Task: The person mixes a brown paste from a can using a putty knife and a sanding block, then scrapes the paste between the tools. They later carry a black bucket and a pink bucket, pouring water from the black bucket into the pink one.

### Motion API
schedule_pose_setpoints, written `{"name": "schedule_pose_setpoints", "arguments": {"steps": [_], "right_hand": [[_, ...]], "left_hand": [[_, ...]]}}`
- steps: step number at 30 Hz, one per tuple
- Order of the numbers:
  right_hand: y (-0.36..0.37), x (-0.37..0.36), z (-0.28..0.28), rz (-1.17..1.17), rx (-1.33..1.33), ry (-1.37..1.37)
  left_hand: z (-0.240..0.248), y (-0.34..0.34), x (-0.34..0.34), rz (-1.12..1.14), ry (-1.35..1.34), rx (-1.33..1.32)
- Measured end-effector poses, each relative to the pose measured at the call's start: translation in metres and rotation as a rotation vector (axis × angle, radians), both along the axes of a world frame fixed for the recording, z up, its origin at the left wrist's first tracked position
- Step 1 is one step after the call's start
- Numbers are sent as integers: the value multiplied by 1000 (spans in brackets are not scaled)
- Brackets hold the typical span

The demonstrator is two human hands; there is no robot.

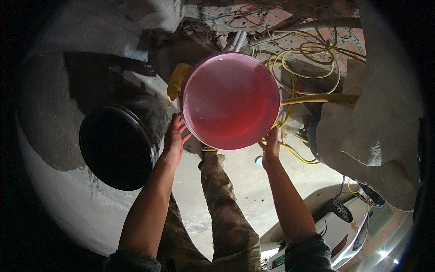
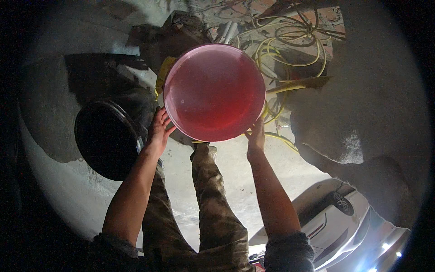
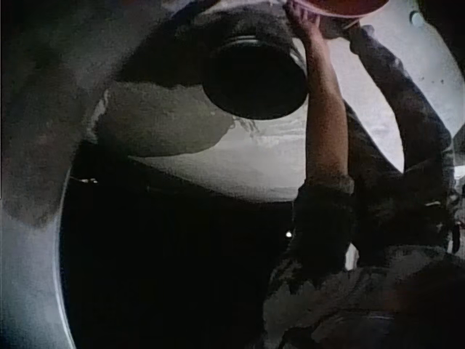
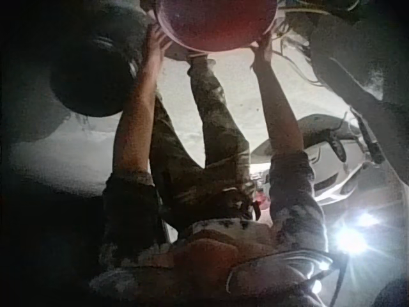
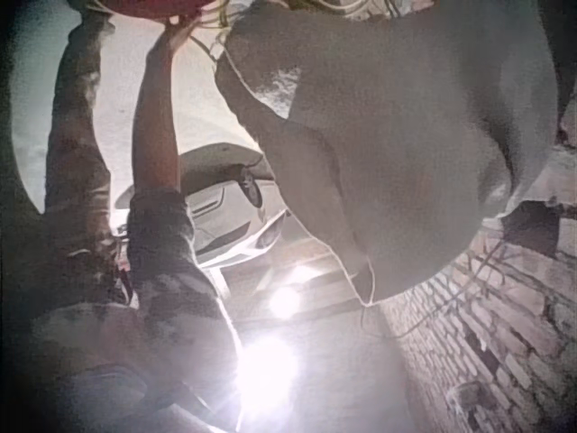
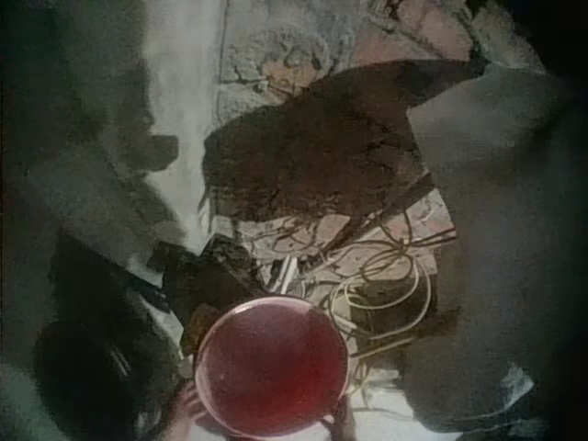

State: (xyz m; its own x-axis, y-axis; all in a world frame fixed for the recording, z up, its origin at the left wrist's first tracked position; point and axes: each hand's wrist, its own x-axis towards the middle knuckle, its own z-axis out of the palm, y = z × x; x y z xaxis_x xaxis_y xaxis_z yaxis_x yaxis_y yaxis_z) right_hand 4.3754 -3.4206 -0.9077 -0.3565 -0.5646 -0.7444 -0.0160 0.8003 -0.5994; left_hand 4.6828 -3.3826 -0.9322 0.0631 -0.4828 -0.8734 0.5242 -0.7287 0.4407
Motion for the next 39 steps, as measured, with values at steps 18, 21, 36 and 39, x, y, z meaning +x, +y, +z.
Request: {"name": "schedule_pose_setpoints", "arguments": {"steps": [18,21,36,39], "right_hand": [[27,-32,-44,140,84,58],[48,-7,-30,45,98,-70],[64,46,71,-436,-197,-590],[75,44,12,-513,2,-416]], "left_hand": [[-40,4,-7,-96,-544,-244],[-19,28,-19,41,-602,-155],[151,-46,-100,-1333,-680,-871],[162,-66,-109,-1281,-580,-700]]}}
